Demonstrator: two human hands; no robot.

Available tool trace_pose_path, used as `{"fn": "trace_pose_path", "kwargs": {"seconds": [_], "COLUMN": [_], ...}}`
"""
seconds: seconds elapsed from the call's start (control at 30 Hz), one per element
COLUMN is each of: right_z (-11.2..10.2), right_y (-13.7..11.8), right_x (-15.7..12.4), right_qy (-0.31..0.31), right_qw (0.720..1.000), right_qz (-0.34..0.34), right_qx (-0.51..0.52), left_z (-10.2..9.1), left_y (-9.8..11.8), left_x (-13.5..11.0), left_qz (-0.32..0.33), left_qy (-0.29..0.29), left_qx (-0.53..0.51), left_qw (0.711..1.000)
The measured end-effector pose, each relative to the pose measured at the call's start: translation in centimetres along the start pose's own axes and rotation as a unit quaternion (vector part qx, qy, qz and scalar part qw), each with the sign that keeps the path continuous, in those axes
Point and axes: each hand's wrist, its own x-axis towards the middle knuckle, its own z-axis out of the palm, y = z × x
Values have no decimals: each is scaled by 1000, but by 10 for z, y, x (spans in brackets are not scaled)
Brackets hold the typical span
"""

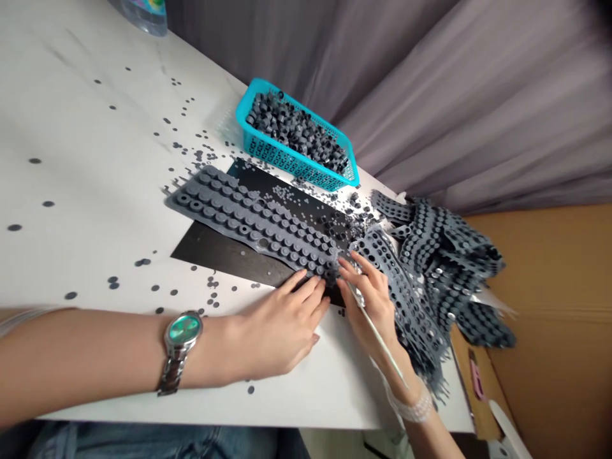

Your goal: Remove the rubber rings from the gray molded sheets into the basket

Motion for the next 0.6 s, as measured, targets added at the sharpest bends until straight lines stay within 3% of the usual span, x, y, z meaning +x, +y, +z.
{"fn": "trace_pose_path", "kwargs": {"seconds": [0.5,0.6], "right_z": [11,13], "right_y": [-2,3], "right_x": [9,9], "right_qy": [-60,-60], "right_qw": [991,995], "right_qz": [-121,-84], "right_qx": [-12,-13], "left_z": [-3,-3], "left_y": [-2,-1], "left_x": [2,2], "left_qz": [-6,-7], "left_qy": [7,6], "left_qx": [-7,-6], "left_qw": [1000,1000]}}
